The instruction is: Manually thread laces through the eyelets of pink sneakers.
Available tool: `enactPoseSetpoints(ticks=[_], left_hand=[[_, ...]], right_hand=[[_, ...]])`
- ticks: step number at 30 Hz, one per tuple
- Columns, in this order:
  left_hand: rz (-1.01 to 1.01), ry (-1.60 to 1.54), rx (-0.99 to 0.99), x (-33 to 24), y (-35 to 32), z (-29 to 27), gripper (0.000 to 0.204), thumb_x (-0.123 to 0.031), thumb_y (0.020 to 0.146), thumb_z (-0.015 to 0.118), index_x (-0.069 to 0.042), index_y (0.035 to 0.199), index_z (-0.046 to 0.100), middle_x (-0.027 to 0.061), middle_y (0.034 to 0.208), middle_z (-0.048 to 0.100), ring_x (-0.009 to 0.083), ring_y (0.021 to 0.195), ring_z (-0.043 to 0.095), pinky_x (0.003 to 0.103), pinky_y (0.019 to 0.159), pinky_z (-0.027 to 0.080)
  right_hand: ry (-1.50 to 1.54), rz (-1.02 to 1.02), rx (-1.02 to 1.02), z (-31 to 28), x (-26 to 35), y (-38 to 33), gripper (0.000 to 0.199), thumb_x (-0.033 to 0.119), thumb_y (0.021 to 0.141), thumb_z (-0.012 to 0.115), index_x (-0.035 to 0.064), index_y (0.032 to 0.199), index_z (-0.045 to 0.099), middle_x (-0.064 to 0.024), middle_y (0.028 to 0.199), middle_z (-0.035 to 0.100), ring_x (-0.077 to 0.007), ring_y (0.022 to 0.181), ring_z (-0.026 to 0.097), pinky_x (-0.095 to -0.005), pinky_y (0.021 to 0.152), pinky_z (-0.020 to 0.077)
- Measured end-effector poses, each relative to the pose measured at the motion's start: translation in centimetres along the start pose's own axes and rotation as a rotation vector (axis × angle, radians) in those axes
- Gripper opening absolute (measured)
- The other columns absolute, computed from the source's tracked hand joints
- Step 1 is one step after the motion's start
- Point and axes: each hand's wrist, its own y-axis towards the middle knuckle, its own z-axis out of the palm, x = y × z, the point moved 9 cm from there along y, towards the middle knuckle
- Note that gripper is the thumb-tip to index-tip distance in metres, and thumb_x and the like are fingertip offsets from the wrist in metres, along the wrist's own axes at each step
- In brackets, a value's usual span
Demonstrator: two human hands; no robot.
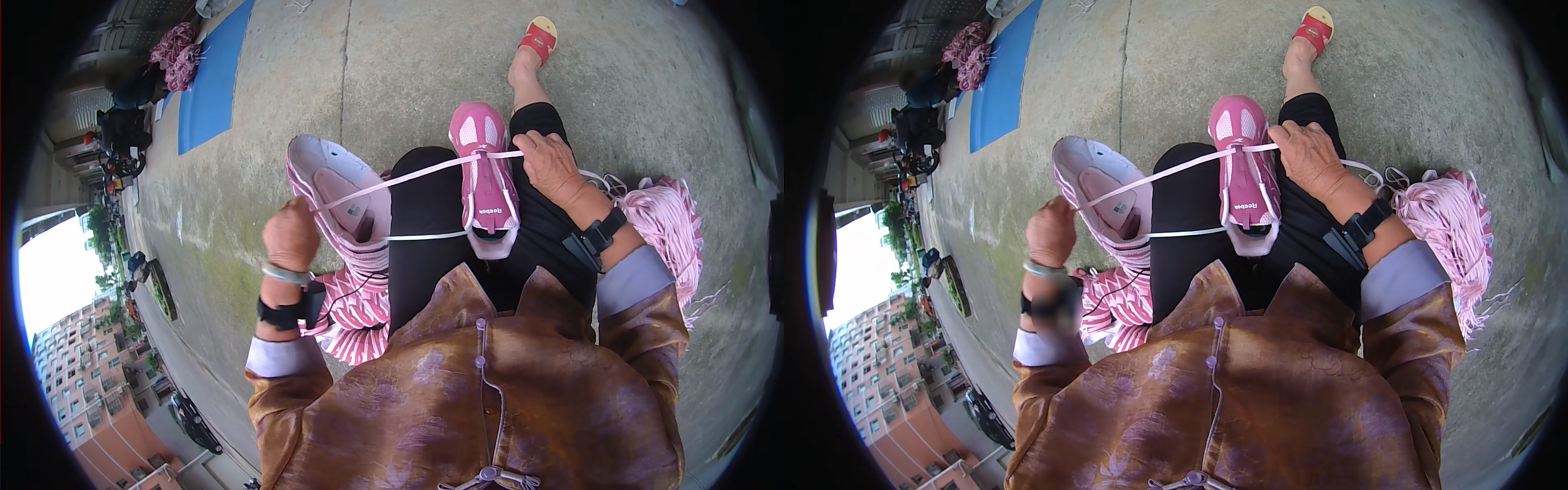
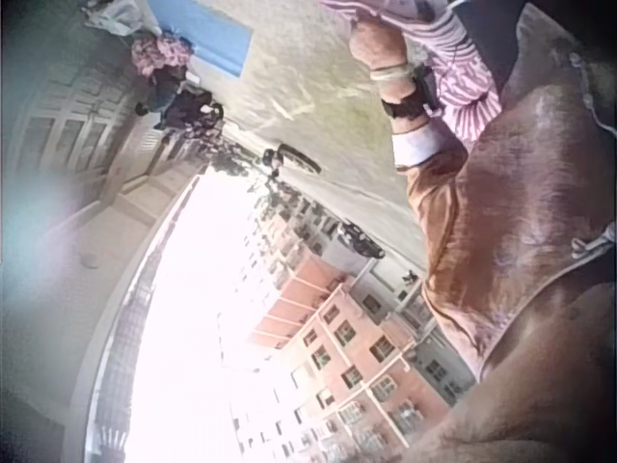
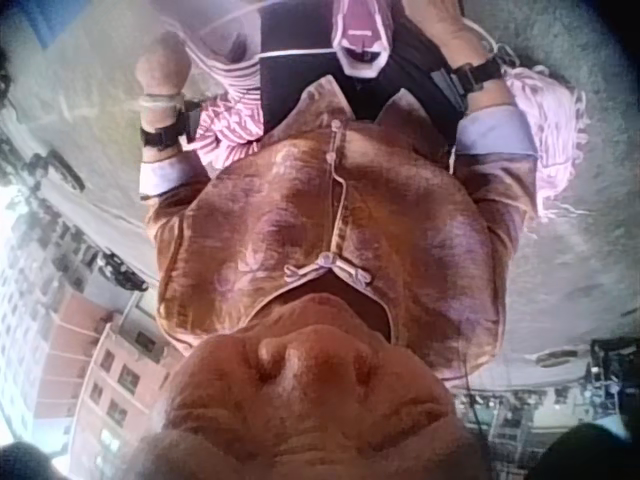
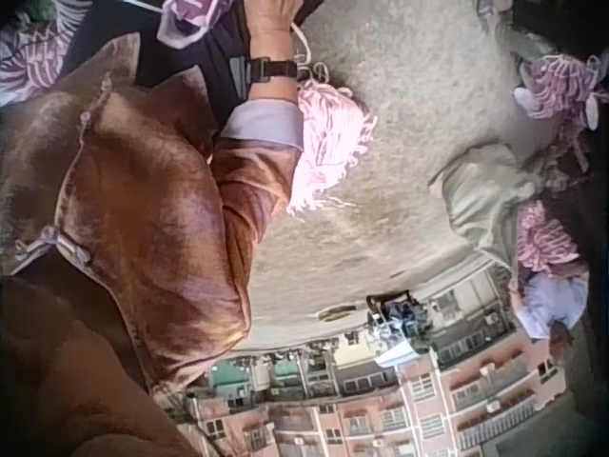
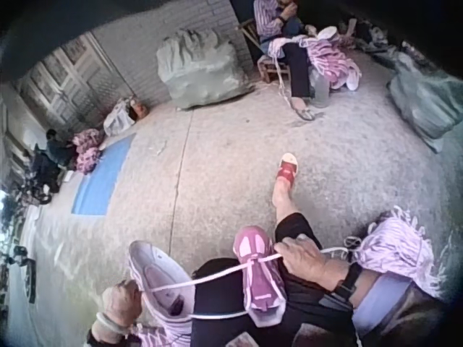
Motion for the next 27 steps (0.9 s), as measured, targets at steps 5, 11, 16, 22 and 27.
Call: enactPoseSetpoints(ticks=[5, 11, 16, 22, 27], left_hand=[[0.415, -0.637, -0.195, -13.5, 0.6, -0.3, 0.045, -0.001, 0.069, 0.054, 0.002, 0.112, 0.044, 0.0237, 0.111, 0.050, 0.0376, 0.091, 0.055, 0.040, 0.080, 0.046], [0.349, -0.552, 0.165, -19.3, 5.0, 7.1, 0.026, -0.004, 0.068, 0.051, -0.001, 0.094, 0.050, 0.0195, 0.085, 0.058, 0.0357, 0.078, 0.057, 0.043, 0.068, 0.046], [0.545, -0.264, 0.025, -17.3, 5.0, 4.6, 0.014, -0.005, 0.068, 0.050, -0.006, 0.080, 0.057, 0.0121, 0.080, 0.060, 0.0294, 0.072, 0.059, 0.038, 0.060, 0.048], [0.385, 0.142, -0.236, -3.9, 7.1, -5.5, 0.026, -0.002, 0.069, 0.050, -0.011, 0.092, 0.060, 0.0077, 0.086, 0.061, 0.0223, 0.076, 0.061, 0.032, 0.060, 0.050], [0.144, 0.378, -0.464, 12.2, 9.1, -12.7, 0.021, -0.008, 0.079, 0.045, -0.013, 0.092, 0.061, 0.0094, 0.083, 0.062, 0.0265, 0.069, 0.061, 0.035, 0.057, 0.049]], right_hand=[[0.077, 0.037, -0.030, -1.2, -1.1, -0.6, 0.020, 0.006, 0.072, 0.056, 0.0055, 0.092, 0.052, -0.0109, 0.077, 0.052, -0.0299, 0.069, 0.052, -0.0372, 0.061, 0.0416], [-0.012, -0.053, 0.001, -4.8, -3.2, -3.1, 0.009, 0.015, 0.078, 0.054, 0.0078, 0.083, 0.054, -0.0104, 0.071, 0.053, -0.0303, 0.063, 0.053, -0.0377, 0.059, 0.0429], [-0.212, 0.012, 0.105, -9.5, -7.8, -6.6, 0.011, 0.008, 0.077, 0.053, 0.0040, 0.087, 0.057, -0.0122, 0.076, 0.057, -0.0304, 0.066, 0.055, -0.0375, 0.059, 0.0438], [-0.378, 0.117, -0.033, -21.8, -13.8, -11.6, 0.020, 0.002, 0.078, 0.051, 0.0036, 0.096, 0.058, -0.0143, 0.091, 0.060, -0.0317, 0.080, 0.058, -0.0348, 0.070, 0.0467], [-0.655, 0.313, -0.018, -32.9, -19.9, -16.6, 0.022, 0.007, 0.085, 0.048, 0.0048, 0.106, 0.056, -0.0130, 0.103, 0.059, -0.0250, 0.095, 0.058, -0.0287, 0.081, 0.0451]])
